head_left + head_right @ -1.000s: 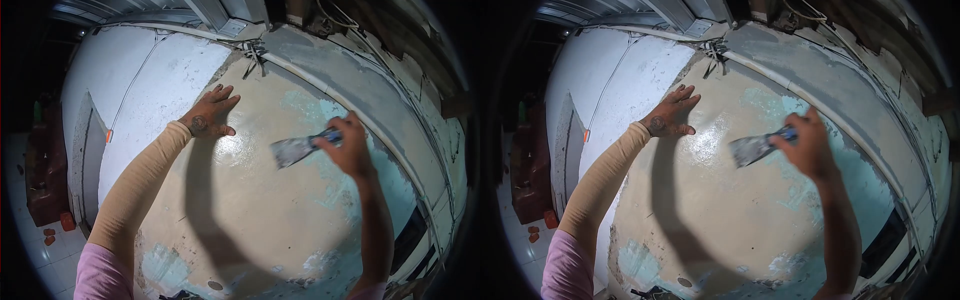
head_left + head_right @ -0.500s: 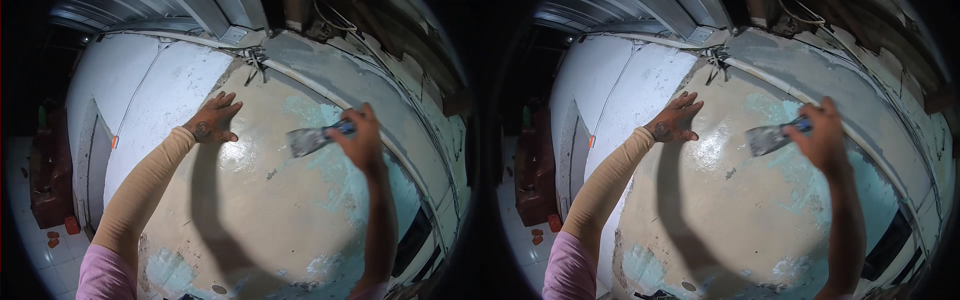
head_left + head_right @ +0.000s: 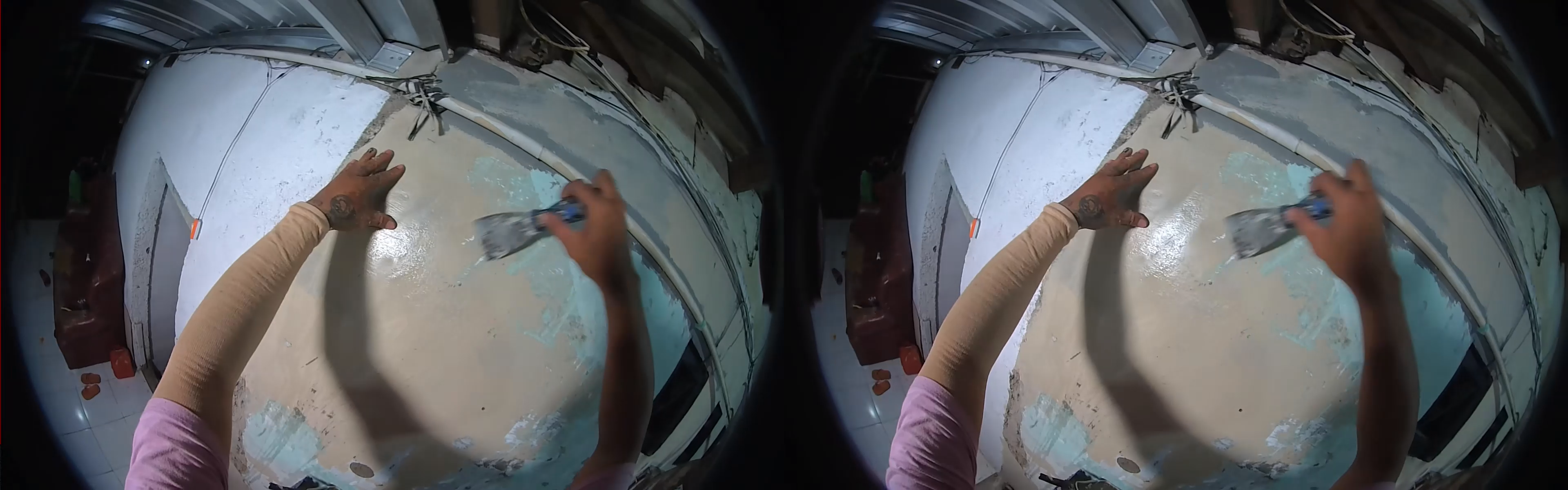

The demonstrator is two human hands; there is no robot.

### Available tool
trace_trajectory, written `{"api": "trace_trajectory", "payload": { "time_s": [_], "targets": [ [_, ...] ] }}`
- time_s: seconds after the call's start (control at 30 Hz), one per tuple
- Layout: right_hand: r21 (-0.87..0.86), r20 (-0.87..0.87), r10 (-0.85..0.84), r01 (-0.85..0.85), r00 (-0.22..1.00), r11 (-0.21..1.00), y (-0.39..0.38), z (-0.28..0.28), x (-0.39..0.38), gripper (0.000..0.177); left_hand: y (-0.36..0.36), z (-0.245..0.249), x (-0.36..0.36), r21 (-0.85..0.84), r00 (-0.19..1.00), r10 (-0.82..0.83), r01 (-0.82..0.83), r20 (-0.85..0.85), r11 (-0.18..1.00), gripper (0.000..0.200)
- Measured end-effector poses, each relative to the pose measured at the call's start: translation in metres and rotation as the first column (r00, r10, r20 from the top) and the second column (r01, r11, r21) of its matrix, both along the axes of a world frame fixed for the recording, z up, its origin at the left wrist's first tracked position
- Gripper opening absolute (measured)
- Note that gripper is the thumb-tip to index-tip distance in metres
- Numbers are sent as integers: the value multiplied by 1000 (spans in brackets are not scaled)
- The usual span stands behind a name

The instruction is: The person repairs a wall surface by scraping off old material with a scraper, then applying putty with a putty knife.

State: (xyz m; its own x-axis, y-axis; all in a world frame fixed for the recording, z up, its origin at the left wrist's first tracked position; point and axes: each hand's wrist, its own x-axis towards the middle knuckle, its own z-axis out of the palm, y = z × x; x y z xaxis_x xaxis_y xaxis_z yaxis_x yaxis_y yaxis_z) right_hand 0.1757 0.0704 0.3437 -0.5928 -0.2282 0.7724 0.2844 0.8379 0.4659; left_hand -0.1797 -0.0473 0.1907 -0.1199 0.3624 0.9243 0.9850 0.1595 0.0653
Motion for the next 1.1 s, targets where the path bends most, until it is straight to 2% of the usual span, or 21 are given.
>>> {"api": "trace_trajectory", "payload": {
  "time_s": [0.03, 0.13, 0.17, 0.27, 0.33, 0.4, 0.47, 0.53, 0.63, 0.73, 0.77, 0.87, 0.9, 0.93, 1.0, 1.03, 1.07, 1.1],
  "targets": [
    [21, -10, 53, -52, 999, 998, 11, 5, 5, 36, 0, -2, -1, 7, 1000, -1, 1, -2, 1000, 105],
    [165, 59, -18, 8, 998, 986, 0, -47, -20, 36, 8, -1, 3, 4, 1000, -29, 29, 0, 1000, 105],
    [157, 99, 25, -41, 995, 987, -2, -53, -24, 35, 6, -1, 4, -1, 999, -33, 33, 1, 999, 105],
    [140, -19, -9, 11, 1000, 990, 10, -10, 1, 34, 1, 3, 4, 2, 1000, 4, -4, -15, 1000, 105],
    [51, -142, 49, -42, 989, 998, 29, 24, 26, 32, 5, -1, -2, 23, 999, -13, 14, -45, 1000, 105],
    [201, -112, 57, -33, 992, 979, 34, 3, 15, 31, 7, -1, -4, 18, 999, -45, 45, -9, 999, 106],
    [140, 39, -39, 33, 998, 990, 3, -42, -8, 33, 8, -1, 1, 6, 999, -43, 43, 18, 999, 106],
    [134, 59, -8, 0, 998, 991, 2, -39, -10, 33, 3, 3, 4, -12, 999, -10, 10, 32, 1000, 106],
    [112, -52, 123, -117, 991, 987, 22, 5, 18, 34, 4, 1, 1, 10, 1000, -17, 17, 7, 1000, 105],
    [108, 20, 88, -90, 996, 990, 8, -38, -5, 35, 2, 3, 10, 4, 999, -15, 15, 52, 1000, 105],
    [209, 55, 52, -62, 997, 976, 5, -53, -15, 37, 1, 3, 9, -1, 998, -34, 34, 45, 999, 104],
    [166, 46, 50, -57, 998, 985, 9, -40, -13, 38, 2, 5, 5, -21, 999, 29, -29, 13, 999, 105],
    [2, 13, 22, -22, 1000, 1000, 5, -27, -3, 38, 0, 3, 6, -24, 999, 1, 0, 36, 1000, 106],
    [-46, -16, 87, -87, 996, 995, 15, -18, 4, 38, -3, 2, 5, -17, 999, 13, -13, 36, 1000, 107],
    [4, 16, -38, 38, 999, 999, 17, -43, -7, 40, 1, 4, 7, -20, 1000, 15, -14, 24, 1000, 108],
    [156, 78, -44, 32, 996, 987, 26, -67, -20, 41, 3, 3, 4, -12, 999, -10, 10, 30, 1000, 107],
    [71, 197, -71, 58, 978, 996, 15, -86, -29, 42, 6, 2, 6, -23, 999, -11, 12, 31, 1000, 107],
    [83, 182, -57, 43, 982, 996, 14, -84, -26, 42, 6, 3, 6, -29, 1000, -3, 4, 29, 1000, 107]
  ]
}}
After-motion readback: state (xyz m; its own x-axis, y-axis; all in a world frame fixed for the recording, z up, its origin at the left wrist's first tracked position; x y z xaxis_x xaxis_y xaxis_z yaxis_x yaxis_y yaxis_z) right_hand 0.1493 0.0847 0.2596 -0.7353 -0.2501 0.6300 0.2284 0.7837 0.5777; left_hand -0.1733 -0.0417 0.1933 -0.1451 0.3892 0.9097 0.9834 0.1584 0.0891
